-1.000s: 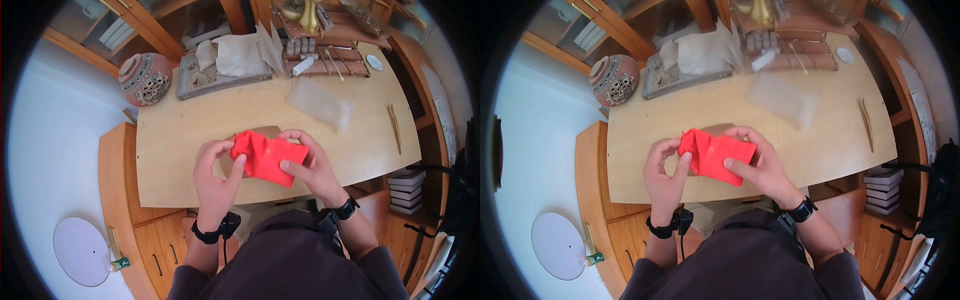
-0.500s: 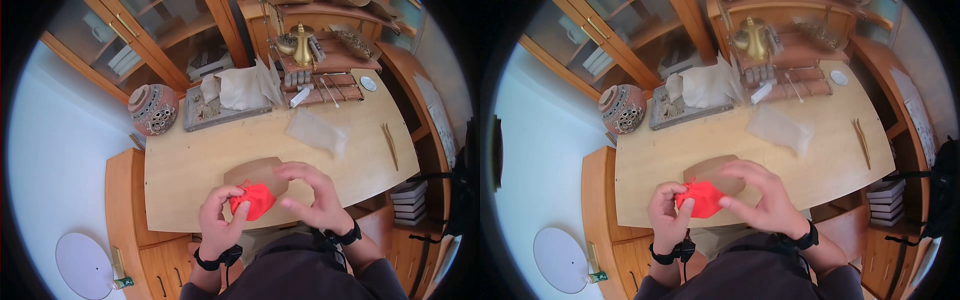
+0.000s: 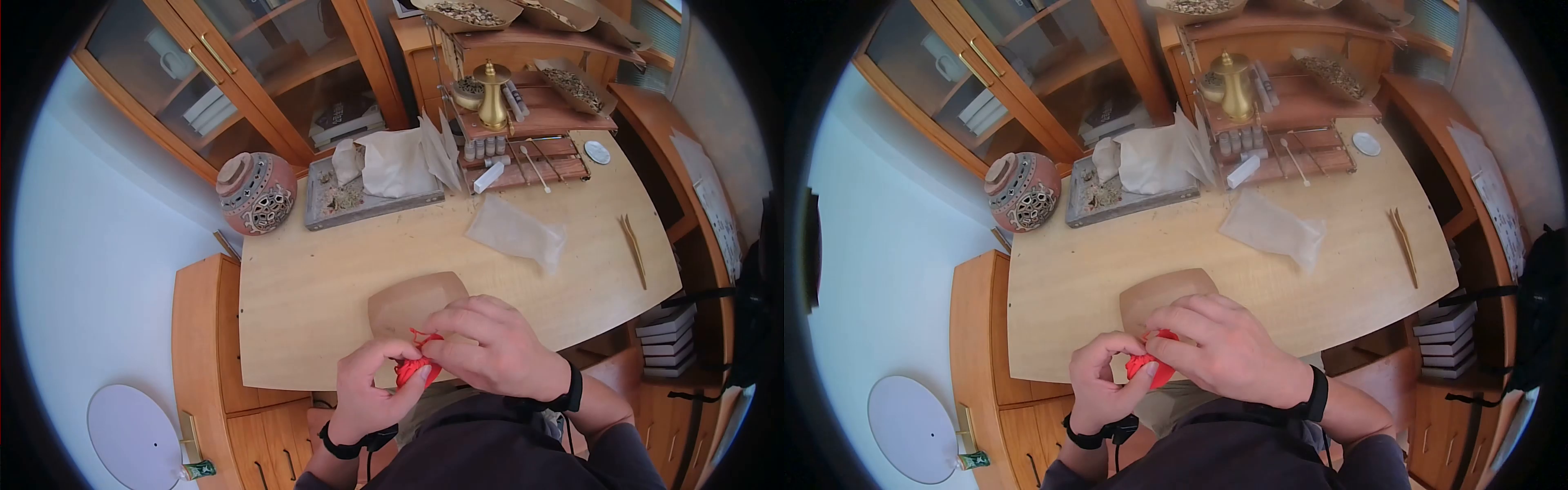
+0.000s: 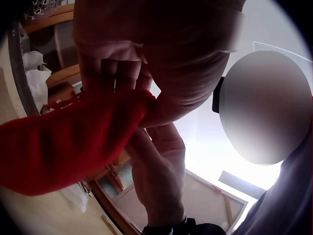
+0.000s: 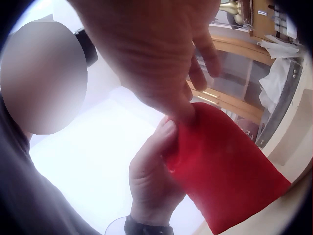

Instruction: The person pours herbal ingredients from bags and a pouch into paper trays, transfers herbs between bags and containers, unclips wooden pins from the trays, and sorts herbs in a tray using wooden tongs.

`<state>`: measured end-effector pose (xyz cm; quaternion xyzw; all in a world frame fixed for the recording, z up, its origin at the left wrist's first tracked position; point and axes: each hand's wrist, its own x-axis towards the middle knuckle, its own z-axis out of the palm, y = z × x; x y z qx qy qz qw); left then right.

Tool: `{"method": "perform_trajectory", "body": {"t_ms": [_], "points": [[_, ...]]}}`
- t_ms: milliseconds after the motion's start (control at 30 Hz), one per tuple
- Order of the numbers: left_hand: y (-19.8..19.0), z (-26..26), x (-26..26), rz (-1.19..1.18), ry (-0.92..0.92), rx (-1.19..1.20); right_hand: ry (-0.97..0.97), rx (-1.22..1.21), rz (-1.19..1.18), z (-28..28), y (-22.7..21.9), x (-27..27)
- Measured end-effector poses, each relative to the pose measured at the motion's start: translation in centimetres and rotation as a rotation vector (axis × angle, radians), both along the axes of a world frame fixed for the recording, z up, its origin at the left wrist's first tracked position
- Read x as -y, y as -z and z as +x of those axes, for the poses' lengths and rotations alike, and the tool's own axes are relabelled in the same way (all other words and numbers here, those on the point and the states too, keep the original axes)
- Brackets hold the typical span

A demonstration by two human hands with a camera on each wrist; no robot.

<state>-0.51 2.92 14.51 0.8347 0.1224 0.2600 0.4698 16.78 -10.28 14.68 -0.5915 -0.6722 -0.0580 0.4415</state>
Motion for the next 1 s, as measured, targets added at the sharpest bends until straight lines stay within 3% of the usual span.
{"method": "perform_trajectory", "body": {"t_ms": [467, 767, 1000], "points": [[-1.7, 0.0, -0.7, 0.124, 0.212, -0.158, -0.174, 0.134, -0.059, 1.4, -1.6, 0.6], [-2.1, 0.3, -1.3, 0.197, 0.211, -0.101, -0.127, 0.017, -0.089, 1.2, -1.9, 0.7], [-2.5, 0.1, -1.1, 0.222, 0.292, -0.107, -0.309, -0.032, -0.208, 1.8, -0.9, 1.2]]}}
